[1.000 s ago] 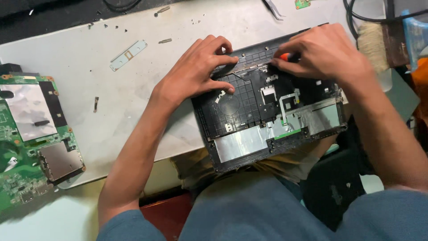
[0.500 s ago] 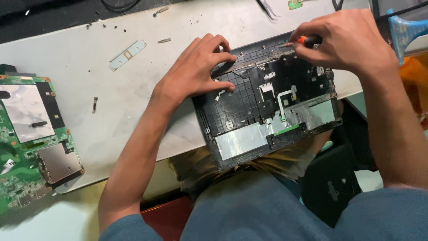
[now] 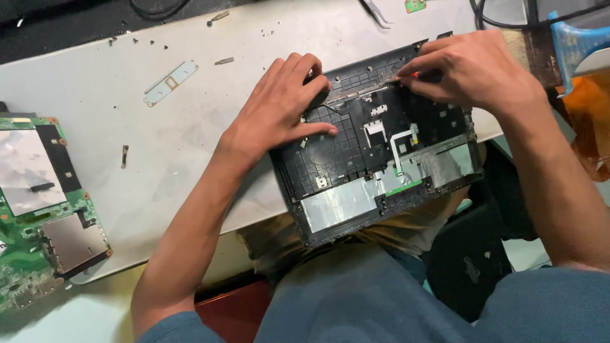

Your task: The person works on a disassembled laptop chassis at a repair bench, using a screwdriver to remove and drive screws along the bottom cover, brushing dust off the chassis with a brush, and picking up loose screws from the table. They reposition the chassis and continue unscrewing screws near the hinge area.

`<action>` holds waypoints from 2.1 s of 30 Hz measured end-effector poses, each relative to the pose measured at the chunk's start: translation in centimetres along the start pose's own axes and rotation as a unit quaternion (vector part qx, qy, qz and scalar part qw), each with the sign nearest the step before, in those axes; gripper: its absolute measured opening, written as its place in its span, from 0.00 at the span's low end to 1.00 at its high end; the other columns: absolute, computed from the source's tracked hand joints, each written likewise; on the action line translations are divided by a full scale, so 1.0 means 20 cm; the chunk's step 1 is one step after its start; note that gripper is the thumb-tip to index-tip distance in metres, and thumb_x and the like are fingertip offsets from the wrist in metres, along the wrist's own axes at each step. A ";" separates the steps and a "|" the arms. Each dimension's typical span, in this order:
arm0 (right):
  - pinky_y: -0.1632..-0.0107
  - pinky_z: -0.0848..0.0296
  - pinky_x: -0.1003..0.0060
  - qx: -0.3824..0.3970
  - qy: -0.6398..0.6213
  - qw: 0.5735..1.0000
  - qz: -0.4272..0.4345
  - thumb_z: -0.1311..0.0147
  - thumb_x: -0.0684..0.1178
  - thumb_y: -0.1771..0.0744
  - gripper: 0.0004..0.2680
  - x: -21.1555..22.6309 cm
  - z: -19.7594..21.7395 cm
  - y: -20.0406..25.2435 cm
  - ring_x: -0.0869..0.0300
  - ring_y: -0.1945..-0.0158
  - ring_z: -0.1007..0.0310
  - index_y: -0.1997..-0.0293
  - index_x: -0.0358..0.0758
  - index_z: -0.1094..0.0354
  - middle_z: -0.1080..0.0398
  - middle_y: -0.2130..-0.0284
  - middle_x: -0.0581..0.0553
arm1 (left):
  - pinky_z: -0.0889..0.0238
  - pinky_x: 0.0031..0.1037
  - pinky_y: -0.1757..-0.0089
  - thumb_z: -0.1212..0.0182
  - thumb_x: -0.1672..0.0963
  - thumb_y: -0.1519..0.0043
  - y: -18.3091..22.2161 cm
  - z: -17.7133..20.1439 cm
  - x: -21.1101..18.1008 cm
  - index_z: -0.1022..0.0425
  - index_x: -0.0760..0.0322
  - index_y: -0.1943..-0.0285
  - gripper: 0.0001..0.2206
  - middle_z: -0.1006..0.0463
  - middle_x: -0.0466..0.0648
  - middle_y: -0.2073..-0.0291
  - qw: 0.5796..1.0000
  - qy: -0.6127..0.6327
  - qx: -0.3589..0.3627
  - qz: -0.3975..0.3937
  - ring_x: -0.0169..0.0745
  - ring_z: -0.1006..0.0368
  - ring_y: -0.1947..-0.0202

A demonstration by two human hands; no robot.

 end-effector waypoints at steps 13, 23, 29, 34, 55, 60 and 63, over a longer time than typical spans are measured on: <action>0.73 0.31 0.65 -0.004 0.065 0.998 0.023 0.41 0.72 0.23 0.10 0.00 -0.01 -0.03 0.65 0.58 0.10 0.38 0.79 0.14 0.13 0.54 0.69 | 0.35 0.44 0.49 0.20 0.38 0.31 -0.01 0.04 -0.02 0.22 0.66 0.37 0.33 0.28 0.57 0.41 1.000 0.005 0.015 0.010 0.56 0.31 0.45; 0.71 0.31 0.59 -0.085 0.044 0.994 0.054 0.36 0.69 0.22 0.06 -0.03 -0.04 0.00 0.60 0.62 0.14 0.40 0.78 0.13 0.18 0.62 0.65 | 0.34 0.45 0.49 0.18 0.38 0.33 -0.02 0.04 -0.02 0.22 0.67 0.36 0.34 0.28 0.56 0.40 0.999 0.034 0.033 0.026 0.55 0.31 0.45; 0.60 0.25 0.64 -0.154 0.042 0.986 0.055 0.29 0.68 0.21 0.04 -0.08 -0.14 0.08 0.63 0.62 0.17 0.41 0.76 0.11 0.15 0.55 0.65 | 0.35 0.45 0.48 0.18 0.39 0.32 -0.02 0.05 -0.02 0.22 0.66 0.37 0.33 0.28 0.56 0.40 0.999 0.038 0.026 0.029 0.55 0.31 0.44; 0.65 0.31 0.68 -0.235 0.018 0.969 0.076 0.21 0.60 0.21 0.03 0.03 -0.16 0.08 0.67 0.64 0.20 0.40 0.72 0.09 0.15 0.58 0.58 | 0.34 0.45 0.49 0.18 0.39 0.32 -0.02 0.05 -0.02 0.22 0.66 0.36 0.33 0.28 0.57 0.39 0.999 0.031 0.029 0.029 0.55 0.30 0.44; 0.65 0.22 0.59 0.153 0.104 0.982 -0.033 0.51 0.81 0.25 0.18 0.08 0.10 -0.18 0.54 0.64 0.06 0.32 0.82 0.20 0.08 0.54 0.55 | 0.35 0.42 0.50 0.17 0.39 0.33 -0.01 0.04 -0.02 0.22 0.66 0.37 0.33 0.28 0.55 0.40 0.999 0.026 0.019 0.030 0.53 0.32 0.47; 0.67 0.35 0.58 0.167 -0.001 0.986 0.001 0.40 0.75 0.29 0.14 0.02 0.10 -0.28 0.54 0.69 0.14 0.43 0.73 0.12 0.12 0.75 0.48 | 0.37 0.43 0.50 0.19 0.39 0.31 -0.01 0.05 -0.02 0.23 0.68 0.38 0.33 0.29 0.56 0.41 0.999 0.033 0.010 0.016 0.55 0.32 0.47; 0.67 0.34 0.63 0.211 -0.047 0.976 0.008 0.40 0.75 0.28 0.16 0.08 0.11 -0.32 0.61 0.76 0.22 0.37 0.70 0.15 0.12 0.75 0.50 | 0.35 0.44 0.48 0.17 0.39 0.33 -0.02 0.04 -0.02 0.22 0.67 0.38 0.33 0.29 0.56 0.41 0.999 0.032 0.024 0.032 0.54 0.32 0.45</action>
Point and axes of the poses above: each hand's wrist, its own y-axis away from the middle knuckle, its own z-axis out of the back of the hand, x = y × z, the point moved 3 cm from there along -y, towards the middle knuckle
